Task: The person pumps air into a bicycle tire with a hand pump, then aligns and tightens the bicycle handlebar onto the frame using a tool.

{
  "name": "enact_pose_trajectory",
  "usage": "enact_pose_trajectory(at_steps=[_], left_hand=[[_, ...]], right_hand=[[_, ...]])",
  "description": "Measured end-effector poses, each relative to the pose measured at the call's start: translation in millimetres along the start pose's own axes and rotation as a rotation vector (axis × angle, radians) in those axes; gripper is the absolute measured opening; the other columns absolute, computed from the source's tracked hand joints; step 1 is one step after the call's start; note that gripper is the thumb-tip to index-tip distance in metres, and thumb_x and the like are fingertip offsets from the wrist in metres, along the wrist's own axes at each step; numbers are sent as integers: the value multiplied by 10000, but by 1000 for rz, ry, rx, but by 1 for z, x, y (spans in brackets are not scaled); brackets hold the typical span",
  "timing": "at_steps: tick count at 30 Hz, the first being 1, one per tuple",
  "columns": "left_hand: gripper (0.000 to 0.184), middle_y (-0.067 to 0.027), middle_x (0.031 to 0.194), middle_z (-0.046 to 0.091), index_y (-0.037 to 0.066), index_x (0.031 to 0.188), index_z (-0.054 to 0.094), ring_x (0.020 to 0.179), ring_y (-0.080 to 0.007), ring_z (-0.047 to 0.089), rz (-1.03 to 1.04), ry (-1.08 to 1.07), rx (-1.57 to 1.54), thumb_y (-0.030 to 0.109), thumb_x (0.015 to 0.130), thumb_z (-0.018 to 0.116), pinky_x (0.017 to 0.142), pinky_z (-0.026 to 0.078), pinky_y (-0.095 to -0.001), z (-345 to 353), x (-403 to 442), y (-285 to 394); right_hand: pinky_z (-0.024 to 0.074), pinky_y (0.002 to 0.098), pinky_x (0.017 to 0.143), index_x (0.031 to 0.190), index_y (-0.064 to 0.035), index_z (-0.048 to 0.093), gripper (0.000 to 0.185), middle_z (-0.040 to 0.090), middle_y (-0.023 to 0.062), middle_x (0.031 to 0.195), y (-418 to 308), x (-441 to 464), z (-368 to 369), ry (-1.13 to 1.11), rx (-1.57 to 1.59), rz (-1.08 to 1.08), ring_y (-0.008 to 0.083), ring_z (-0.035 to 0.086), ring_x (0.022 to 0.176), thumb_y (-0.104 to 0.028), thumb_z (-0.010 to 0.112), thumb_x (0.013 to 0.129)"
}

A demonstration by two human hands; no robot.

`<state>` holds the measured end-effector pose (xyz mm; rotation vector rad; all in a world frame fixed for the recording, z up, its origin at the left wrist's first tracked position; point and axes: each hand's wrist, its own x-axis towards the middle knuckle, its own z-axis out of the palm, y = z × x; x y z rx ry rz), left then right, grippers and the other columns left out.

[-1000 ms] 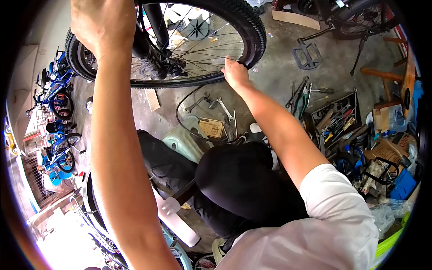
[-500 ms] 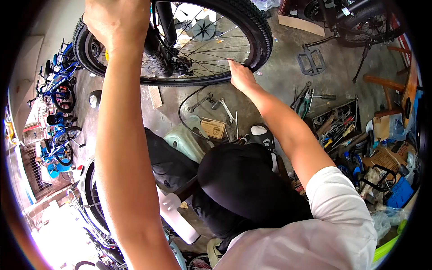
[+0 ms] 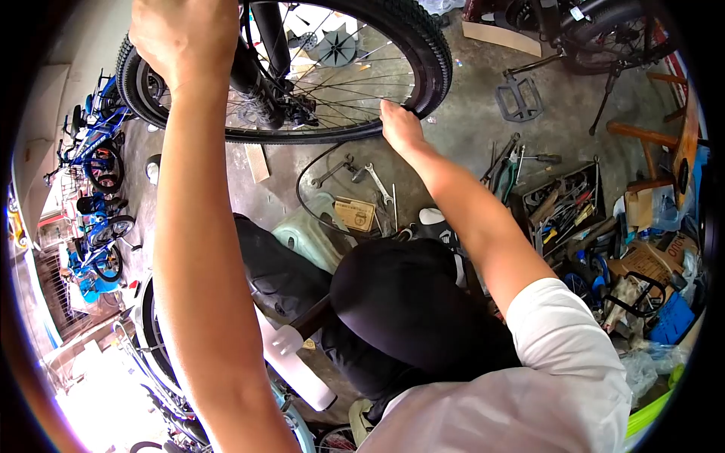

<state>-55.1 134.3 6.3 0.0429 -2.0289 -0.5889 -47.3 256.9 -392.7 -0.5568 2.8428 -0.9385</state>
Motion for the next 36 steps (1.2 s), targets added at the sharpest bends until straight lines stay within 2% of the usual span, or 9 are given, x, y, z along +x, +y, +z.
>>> enact_pose_trajectory(at_steps=[2, 7, 9, 12, 16, 18, 23, 30, 36], left_hand=[[213, -92, 664, 602, -39, 910, 628, 577, -189, 572, -89, -23, -117, 152, 818, 609, 557, 477, -367, -3, 2, 0], [223, -82, 619, 587, -45, 824, 615, 552, -191, 552, -135, -14, -49, 178, 818, 626, 536, 460, -365, 1, 8, -15], [228, -81, 610, 585, -47, 807, 611, 554, -188, 552, -130, -15, -38, 181, 817, 627, 536, 459, -360, 1, 4, -14], [216, -75, 621, 581, -45, 826, 610, 556, -184, 548, 21, -9, 20, 171, 814, 620, 546, 459, -355, 1, 1, -11], [215, -73, 664, 581, -37, 888, 613, 594, -179, 557, -147, 14, -65, 164, 813, 617, 580, 465, -363, 4, 7, -15], [214, -74, 675, 592, -33, 888, 616, 599, -174, 560, -36, 33, -81, 167, 812, 617, 584, 470, -365, 3, 8, -15], [221, -86, 672, 595, -33, 885, 622, 597, -181, 565, -81, -73, -118, 176, 813, 621, 579, 470, -364, -6, 2, -4], [236, -92, 694, 598, -21, 885, 613, 641, -200, 586, -157, -38, -13, 204, 816, 633, 613, 479, -383, -1, 7, -12], [264, -74, 741, 590, -4, 974, 613, 657, -182, 551, -28, -16, -144, 215, 826, 624, 628, 460, -353, 0, -2, -10]], right_hand=[[605, 511, 783, 1066, -3, 571, 176, 707, 235, 1085, -11, 2, -5, 0, -16, 131, 403, 731, 871, -30, 567, 893], [610, 497, 769, 1084, -8, 564, 190, 731, 211, 976, 0, -9, -7, 173, 21, -127, 389, 741, 856, -39, 578, 897], [611, 498, 760, 1078, -9, 561, 180, 730, 211, 980, 2, -3, -4, 81, -19, -46, 389, 740, 846, -40, 574, 902], [612, 497, 732, 1053, -9, 556, 136, 729, 207, 972, -7, -4, -1, 28, -83, 57, 388, 741, 821, -54, 556, 924], [613, 483, 720, 1076, -20, 568, 149, 730, 197, 975, -4, -2, -5, 91, -39, 8, 376, 743, 820, -76, 544, 940], [614, 482, 704, 1077, -23, 570, 151, 731, 190, 983, 0, -10, -5, 181, -17, -113, 376, 742, 820, -80, 546, 939], [600, 512, 726, 1044, 6, 552, 130, 718, 233, 906, -14, 1, -5, -12, -101, 120, 405, 731, 832, -43, 538, 924], [619, 491, 680, 1071, 37, 600, 219, 731, 213, 886, -1, -9, -4, 78, -91, -80, 380, 750, 794, -94, 454, 976], [620, 495, 703, 1056, 15, 608, 212, 735, 218, 892, -10, 3, -8, -12, -160, 85, 388, 748, 780, -117, 458, 985]])
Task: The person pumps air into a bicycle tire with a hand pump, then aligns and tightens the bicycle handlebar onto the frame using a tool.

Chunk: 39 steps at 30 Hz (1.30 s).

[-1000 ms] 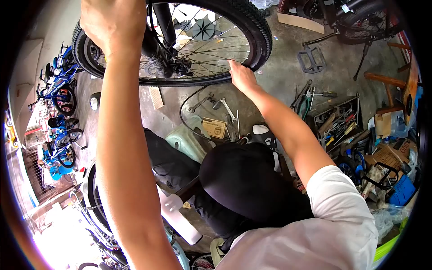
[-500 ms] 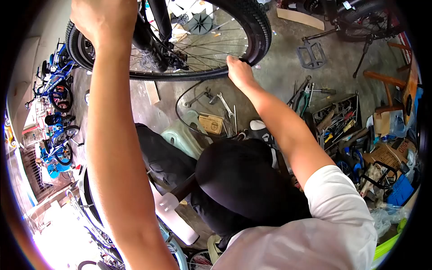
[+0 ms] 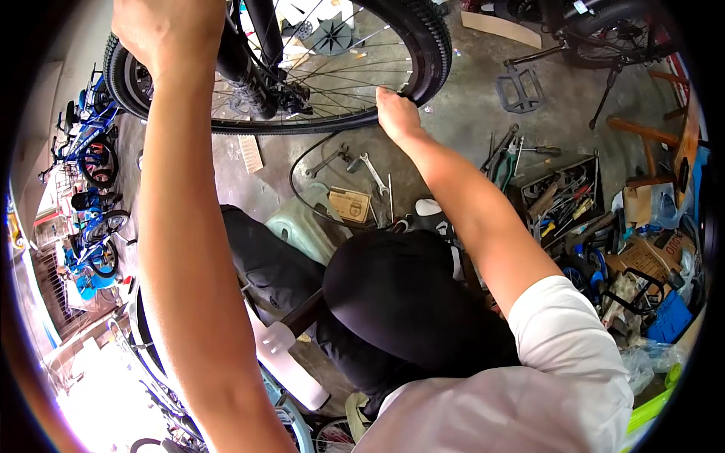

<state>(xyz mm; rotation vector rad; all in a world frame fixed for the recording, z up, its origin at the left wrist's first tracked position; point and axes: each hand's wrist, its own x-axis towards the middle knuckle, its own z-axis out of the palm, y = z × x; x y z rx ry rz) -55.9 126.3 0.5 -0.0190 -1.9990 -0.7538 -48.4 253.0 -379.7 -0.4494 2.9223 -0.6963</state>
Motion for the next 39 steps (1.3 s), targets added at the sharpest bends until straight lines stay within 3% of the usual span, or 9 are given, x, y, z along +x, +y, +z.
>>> enact_pose_trajectory(at_steps=[10, 14, 22, 26, 31, 33, 34, 36, 39], left_hand=[[246, -58, 745, 592, -11, 970, 611, 664, -164, 562, -66, -84, -48, 185, 822, 617, 621, 465, -335, -5, 3, -2], [224, -64, 766, 598, -5, 953, 599, 675, -169, 569, 72, -51, -17, 169, 813, 610, 630, 475, -347, -7, 4, 7], [186, -25, 736, 543, 38, 948, 584, 644, -125, 526, -63, -76, -43, 189, 841, 596, 586, 449, -311, -6, -2, 4], [179, -28, 741, 550, 27, 954, 593, 643, -135, 528, 44, -55, -3, 162, 836, 602, 597, 454, -311, -4, 3, 3], [197, -58, 743, 583, 3, 945, 603, 660, -165, 559, 23, -74, -31, 162, 828, 603, 609, 467, -343, -9, 3, 3], [196, -61, 737, 583, 3, 939, 603, 659, -170, 562, -3, -65, -24, 163, 826, 605, 609, 468, -346, -8, 5, 0], [203, -64, 735, 587, 2, 950, 611, 659, -173, 566, 10, -57, -5, 163, 826, 607, 612, 471, -352, -8, 5, -1], [211, -66, 732, 591, 1, 960, 619, 659, -176, 569, 26, -36, 0, 163, 825, 610, 615, 475, -358, -7, 5, -2], [242, -96, 755, 646, 12, 1006, 648, 660, -196, 587, -73, -45, 129, 156, 812, 633, 628, 486, -384, -7, 12, -12]], right_hand=[[620, 495, 723, 1050, 44, 593, 217, 733, 253, 965, 0, 2, 3, -33, 13, -34, 397, 751, 816, -102, 444, 989], [600, 513, 737, 1047, 34, 559, 162, 726, 254, 937, -6, 3, -5, -46, 68, 49, 416, 740, 834, -54, 464, 950], [624, 487, 719, 1008, 31, 585, 175, 728, 253, 931, -2, 0, -1, -36, -1, -23, 394, 753, 810, -89, 463, 972], [622, 490, 709, 1024, 39, 590, 202, 729, 256, 932, -3, 2, -2, -14, 18, -16, 388, 756, 807, -100, 450, 978], [604, 507, 773, 1080, 8, 553, 161, 727, 248, 1018, -6, -3, -4, -65, 41, 55, 418, 739, 888, -73, 497, 952], [619, 460, 768, 1203, -23, 530, 253, 671, 220, 1249, 3, -9, 1, -41, 125, -29, 399, 729, 961, -79, 537, 956], [619, 460, 768, 1203, -23, 530, 253, 671, 220, 1249, 4, -19, -3, -42, 122, -29, 399, 729, 961, -79, 537, 956], [594, 456, 841, 1289, -67, 515, 360, 617, 169, 1357, 9, -56, -15, 277, 408, -235, 366, 659, 1158, -93, 636, 951], [581, 447, 860, 1362, -74, 493, 454, 592, 161, 1387, 47, -120, -22, 215, 388, -205, 382, 628, 1181, -93, 662, 941]])
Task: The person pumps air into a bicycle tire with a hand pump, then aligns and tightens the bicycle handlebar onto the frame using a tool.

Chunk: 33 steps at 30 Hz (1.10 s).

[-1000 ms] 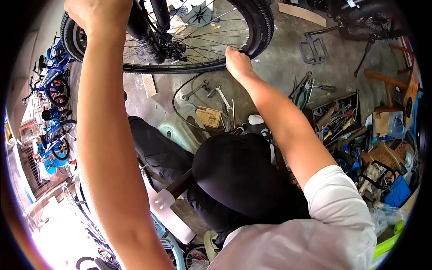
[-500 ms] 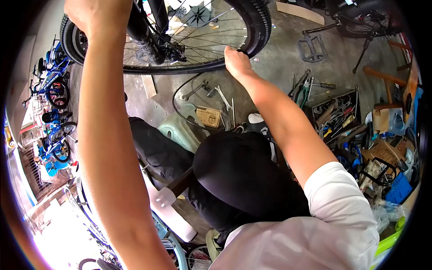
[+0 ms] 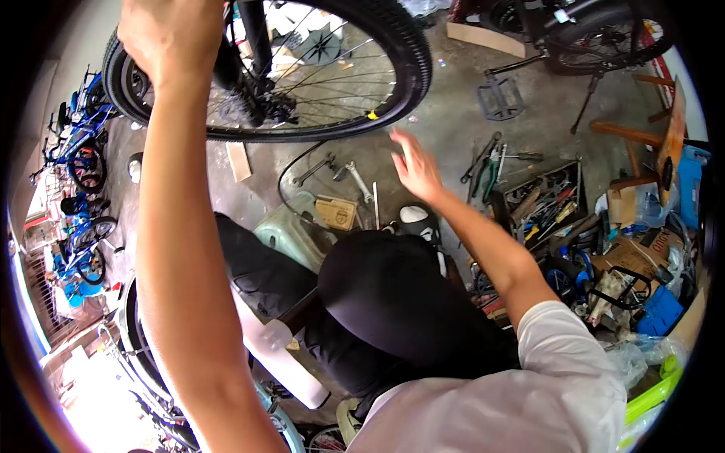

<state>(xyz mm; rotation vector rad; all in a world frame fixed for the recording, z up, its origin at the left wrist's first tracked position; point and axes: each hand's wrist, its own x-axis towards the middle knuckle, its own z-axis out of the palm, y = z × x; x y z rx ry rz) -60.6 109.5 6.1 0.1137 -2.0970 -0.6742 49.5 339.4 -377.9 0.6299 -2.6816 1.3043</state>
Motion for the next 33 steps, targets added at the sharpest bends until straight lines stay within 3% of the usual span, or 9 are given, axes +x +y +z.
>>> enact_pose_trajectory(at_steps=[1, 3, 5, 9, 11, 15, 25, 27, 33], left_hand=[[242, -96, 755, 646, 12, 1006, 648, 660, -196, 587, -7, 9, -22, 156, 812, 633, 628, 486, -384, -2, 7, -13], [487, -218, 941, 739, -1, 1007, 715, 934, -359, 709, -43, -19, 220, 436, 792, 713, 931, 510, -416, -4, 16, -40], [510, -219, 952, 741, 6, 1018, 711, 948, -353, 712, -73, 7, 215, 466, 797, 714, 917, 520, -430, -7, 11, -37], [502, -258, 1010, 729, 10, 1101, 669, 982, -430, 705, -74, -1, 212, 408, 796, 677, 933, 517, -477, -16, 6, -37], [460, -209, 968, 745, 24, 1110, 709, 950, -366, 717, -15, 58, 143, 392, 835, 710, 907, 521, -448, -19, 1, -44], [469, -221, 1088, 724, 19, 1205, 668, 1008, -377, 701, -52, 36, 115, 313, 840, 691, 911, 517, -433, -35, -2, -54], [364, -166, 931, 671, -57, 1107, 632, 849, -321, 618, -95, 56, 7, 219, 873, 664, 852, 489, -418, -79, -13, -106], [365, -252, 1007, 674, -79, 1099, 638, 925, -397, 639, -65, 41, 5, 195, 857, 639, 883, 487, -454, -91, -10, -123], [367, -272, 990, 677, -80, 1054, 633, 925, -439, 659, -180, 88, 206, 232, 862, 655, 865, 502, -484, -119, -13, -157]], right_hand=[[572, 446, 871, 1353, -73, 502, 436, 603, 165, 1366, 6, -28, -15, -54, 5, 93, 388, 628, 1168, -97, 655, 946], [552, 488, 882, 1353, -89, 509, 420, 591, 182, 1345, 23, -85, -48, -164, -37, 189, 424, 626, 1140, -112, 634, 953], [542, 499, 860, 1333, -89, 529, 389, 608, 197, 1283, 24, -134, -87, -302, -81, 375, 440, 627, 1108, -118, 621, 956], [522, 484, 790, 1304, -101, 541, 365, 639, 186, 1177, 24, -209, -143, -354, -156, 435, 419, 655, 980, -100, 629, 950], [530, 479, 808, 1279, -90, 557, 331, 654, 166, 1179, 15, -223, -164, -380, -175, 461, 403, 663, 987, -97, 618, 954], [537, 461, 832, 1256, -78, 583, 296, 669, 155, 1178, 12, -230, -185, -337, -167, 484, 383, 674, 1001, -134, 614, 967], [547, 428, 792, 1123, -32, 674, 228, 733, 150, 973, 17, -222, -224, -166, -162, 577, 340, 709, 911, -195, 634, 967], [545, 443, 847, 1177, -42, 660, 291, 726, 175, 1060, 15, -221, -236, -216, -86, 731, 361, 699, 987, -234, 623, 962], [550, 442, 850, 1208, -56, 670, 318, 741, 153, 1081, 9, -219, -273, -145, -69, 765, 334, 723, 960, -257, 635, 964]])
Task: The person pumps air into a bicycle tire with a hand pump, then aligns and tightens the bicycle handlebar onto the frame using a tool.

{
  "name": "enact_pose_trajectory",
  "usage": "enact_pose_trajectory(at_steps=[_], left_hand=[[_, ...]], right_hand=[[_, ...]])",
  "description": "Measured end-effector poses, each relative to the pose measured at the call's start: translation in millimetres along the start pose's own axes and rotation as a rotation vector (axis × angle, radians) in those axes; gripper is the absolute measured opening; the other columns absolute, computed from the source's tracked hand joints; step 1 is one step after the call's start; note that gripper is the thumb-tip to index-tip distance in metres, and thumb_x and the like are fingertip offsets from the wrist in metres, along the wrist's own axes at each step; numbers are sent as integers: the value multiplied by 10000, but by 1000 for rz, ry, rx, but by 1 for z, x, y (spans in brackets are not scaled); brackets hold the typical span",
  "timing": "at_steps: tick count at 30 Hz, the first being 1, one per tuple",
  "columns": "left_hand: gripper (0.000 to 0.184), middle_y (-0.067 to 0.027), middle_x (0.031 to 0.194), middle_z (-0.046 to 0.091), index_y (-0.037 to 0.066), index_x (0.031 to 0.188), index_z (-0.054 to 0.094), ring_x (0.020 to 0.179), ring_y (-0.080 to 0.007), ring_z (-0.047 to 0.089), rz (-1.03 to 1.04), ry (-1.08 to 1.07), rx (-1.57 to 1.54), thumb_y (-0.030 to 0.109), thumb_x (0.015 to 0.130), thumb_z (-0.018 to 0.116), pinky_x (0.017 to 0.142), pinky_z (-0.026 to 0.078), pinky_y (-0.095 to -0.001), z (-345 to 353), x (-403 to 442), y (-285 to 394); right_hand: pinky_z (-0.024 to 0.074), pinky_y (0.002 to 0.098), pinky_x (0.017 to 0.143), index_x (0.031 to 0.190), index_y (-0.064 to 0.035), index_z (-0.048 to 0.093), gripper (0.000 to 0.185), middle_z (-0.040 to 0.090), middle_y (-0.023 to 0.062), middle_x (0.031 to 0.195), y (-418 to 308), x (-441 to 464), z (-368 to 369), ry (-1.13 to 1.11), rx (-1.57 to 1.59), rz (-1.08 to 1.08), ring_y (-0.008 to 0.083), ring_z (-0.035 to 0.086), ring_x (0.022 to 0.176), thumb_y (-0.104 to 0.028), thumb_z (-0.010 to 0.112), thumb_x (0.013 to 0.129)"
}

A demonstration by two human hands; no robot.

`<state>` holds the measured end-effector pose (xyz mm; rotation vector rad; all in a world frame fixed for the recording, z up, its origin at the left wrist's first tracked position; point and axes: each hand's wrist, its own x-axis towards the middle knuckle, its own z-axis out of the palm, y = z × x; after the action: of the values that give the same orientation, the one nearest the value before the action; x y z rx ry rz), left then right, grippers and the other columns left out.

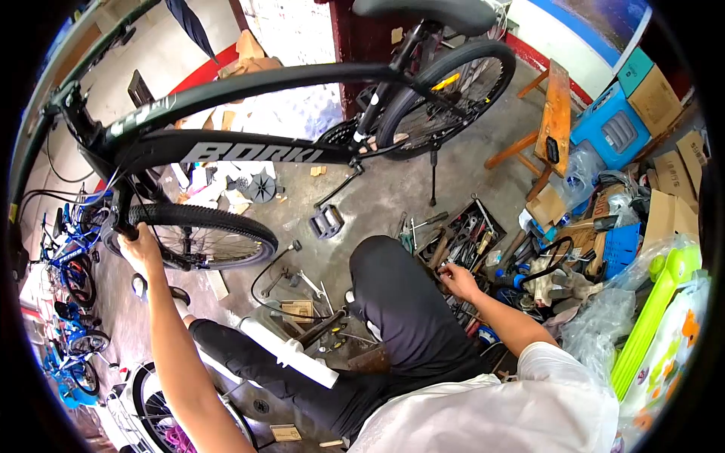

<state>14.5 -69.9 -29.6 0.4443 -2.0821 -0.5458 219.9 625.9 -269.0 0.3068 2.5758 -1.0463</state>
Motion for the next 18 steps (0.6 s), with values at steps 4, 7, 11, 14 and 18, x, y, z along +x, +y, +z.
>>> enact_pose_trajectory(at_steps=[4, 7, 11, 14, 18], left_hand=[[391, -259, 1008, 718, -16, 1107, 654, 993, -446, 686, -128, 21, 49, 294, 869, 654, 895, 513, -495, -11, 5, -26], [415, -252, 1060, 720, -8, 1179, 646, 1014, -412, 688, -226, -44, 52, 278, 879, 647, 925, 505, -468, -24, 15, -50], [493, -249, 1097, 720, -23, 1220, 657, 1017, -365, 689, -280, -58, 67, 329, 874, 647, 958, 498, -435, -30, 27, -98], [538, -251, 1129, 717, -18, 1262, 648, 1057, -375, 686, -350, -68, 161, 353, 872, 652, 977, 493, -434, -46, 31, -105], [576, -243, 1196, 709, -6, 1300, 629, 1146, -403, 668, -408, -40, 159, 380, 873, 648, 999, 487, -452, -50, 34, -115]], right_hand=[[557, 444, 834, 1192, -69, 657, 289, 735, 130, 1046, -10, 24, -33, 103, 39, 14, 318, 724, 950, -253, 652, 970], [563, 441, 865, 1201, -76, 634, 300, 719, 143, 1113, -82, 51, -91, 322, -116, -338, 330, 715, 989, -248, 666, 957], [494, 458, 1011, 1250, -65, 638, 351, 686, 137, 1238, -285, 52, -217, 764, -258, -931, 345, 639, 1179, -252, 682, 956], [464, 459, 1035, 1249, -62, 657, 382, 678, 137, 1276, -406, 41, -305, 1103, -439, -1279, 343, 623, 1195, -301, 689, 951], [471, 444, 1041, 1288, -72, 661, 461, 685, 149, 1279, -492, 76, -364, 1171, -470, -1462, 331, 628, 1212, -418, 626, 986]])
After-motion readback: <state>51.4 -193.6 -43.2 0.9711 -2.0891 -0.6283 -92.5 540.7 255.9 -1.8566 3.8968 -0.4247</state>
